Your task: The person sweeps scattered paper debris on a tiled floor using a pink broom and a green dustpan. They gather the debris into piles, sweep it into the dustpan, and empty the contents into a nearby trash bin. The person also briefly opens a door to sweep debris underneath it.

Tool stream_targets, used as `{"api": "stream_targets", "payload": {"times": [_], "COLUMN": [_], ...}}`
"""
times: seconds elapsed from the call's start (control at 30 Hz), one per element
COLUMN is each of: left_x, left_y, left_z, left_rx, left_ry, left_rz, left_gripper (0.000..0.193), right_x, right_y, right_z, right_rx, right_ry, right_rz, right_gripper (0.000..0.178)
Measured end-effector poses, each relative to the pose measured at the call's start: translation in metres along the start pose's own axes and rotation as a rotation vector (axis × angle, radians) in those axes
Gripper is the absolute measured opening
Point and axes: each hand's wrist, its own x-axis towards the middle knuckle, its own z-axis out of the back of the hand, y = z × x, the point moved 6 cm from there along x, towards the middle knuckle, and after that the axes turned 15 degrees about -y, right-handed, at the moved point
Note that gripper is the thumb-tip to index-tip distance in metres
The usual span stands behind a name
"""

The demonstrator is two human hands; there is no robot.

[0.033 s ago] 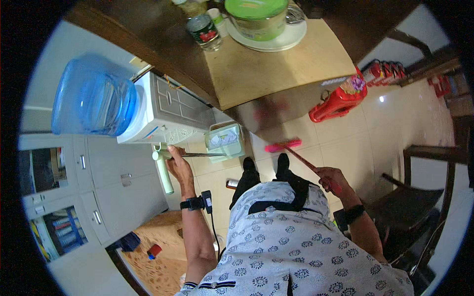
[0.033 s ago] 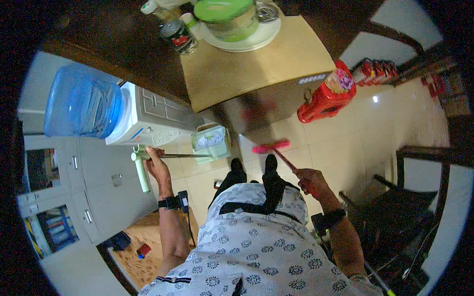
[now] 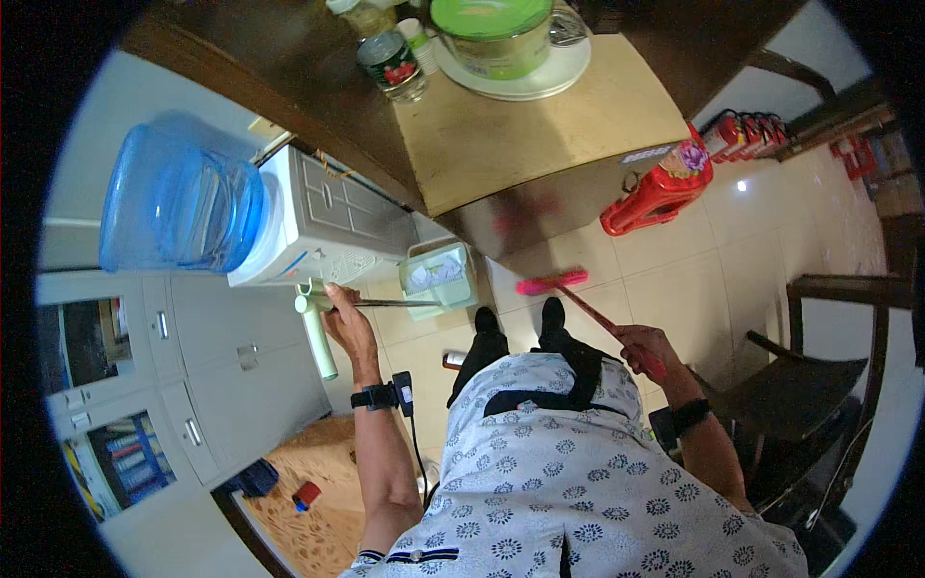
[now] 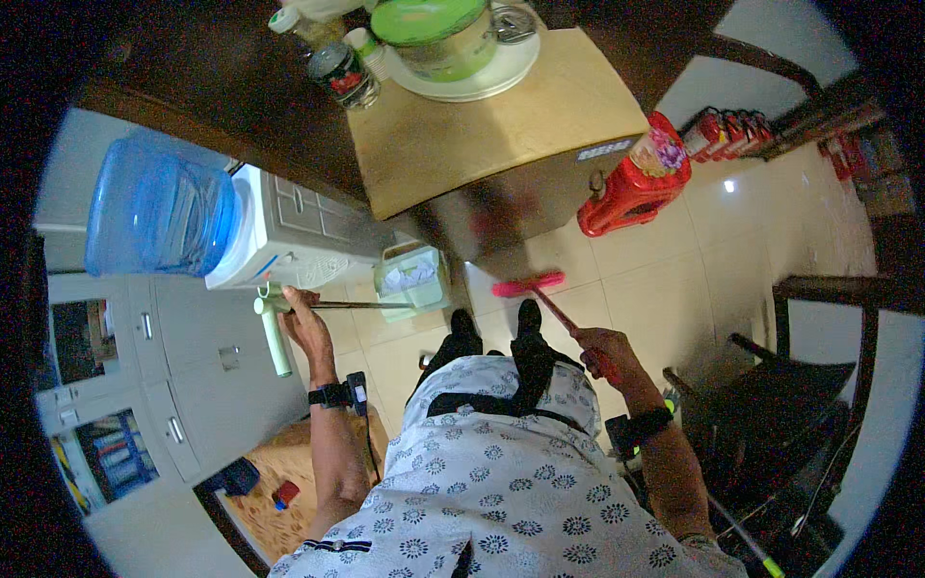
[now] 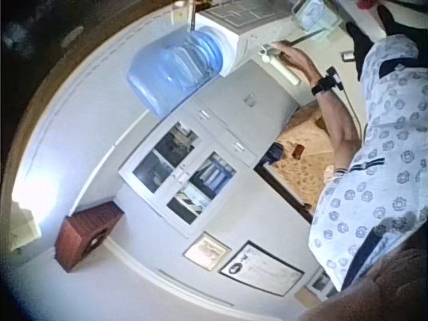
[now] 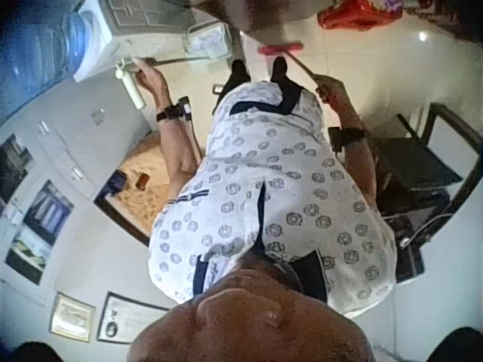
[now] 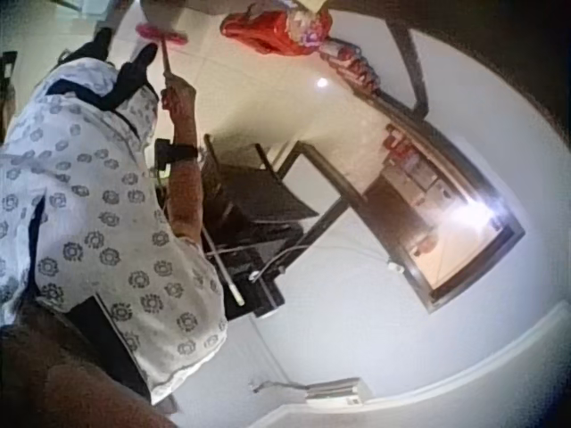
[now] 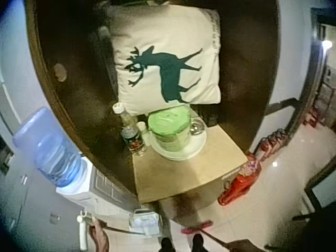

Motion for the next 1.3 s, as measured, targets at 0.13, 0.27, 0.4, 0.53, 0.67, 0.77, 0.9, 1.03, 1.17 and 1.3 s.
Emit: {"api": "stream_targets", "payload": {"times": [0.13,0.27,0.4,0.53,0.67,0.77,0.9,1.03,1.17,1.3], "left_x": [0.021,0.040,0.049,0.056,0.060,0.060,0.059,0.070,0.092,0.112], "left_y": [-0.010,-0.012,-0.013,-0.022,-0.028,-0.024,-0.011,-0.007,0.019,0.035], "left_z": [-0.014,-0.030,-0.049,-0.064,-0.082,-0.094,-0.112,-0.123,-0.138,-0.156], "left_rx": [0.007,-0.103,-0.098,-0.049,-0.168,-0.137,-0.071,0.021,0.093,0.397], "left_ry": [0.028,0.182,0.255,0.348,0.489,0.583,0.705,0.666,0.633,0.666], "left_rz": [-0.045,-0.006,-0.062,-0.152,-0.144,-0.161,-0.175,-0.540,-0.622,-0.766], "left_gripper": [0.045,0.041,0.038,0.035,0.032,0.032,0.029,0.024,0.023,0.046], "right_x": [-0.010,-0.018,-0.030,-0.041,-0.049,-0.059,-0.069,-0.068,-0.067,-0.069], "right_y": [-0.034,-0.057,-0.073,-0.090,-0.107,-0.118,-0.131,-0.133,-0.131,-0.122], "right_z": [-0.011,-0.019,-0.026,-0.031,-0.034,-0.037,-0.038,-0.034,-0.032,-0.029], "right_rx": [0.101,0.195,0.245,0.245,0.263,0.294,0.344,0.332,0.372,0.256], "right_ry": [-0.054,-0.096,-0.137,-0.203,-0.271,-0.266,-0.284,-0.309,-0.300,-0.343], "right_rz": [0.061,0.090,0.084,0.094,0.110,0.120,0.072,0.063,0.047,0.063], "right_gripper": [0.029,0.027,0.027,0.029,0.031,0.031,0.032,0.033,0.032,0.035]}}
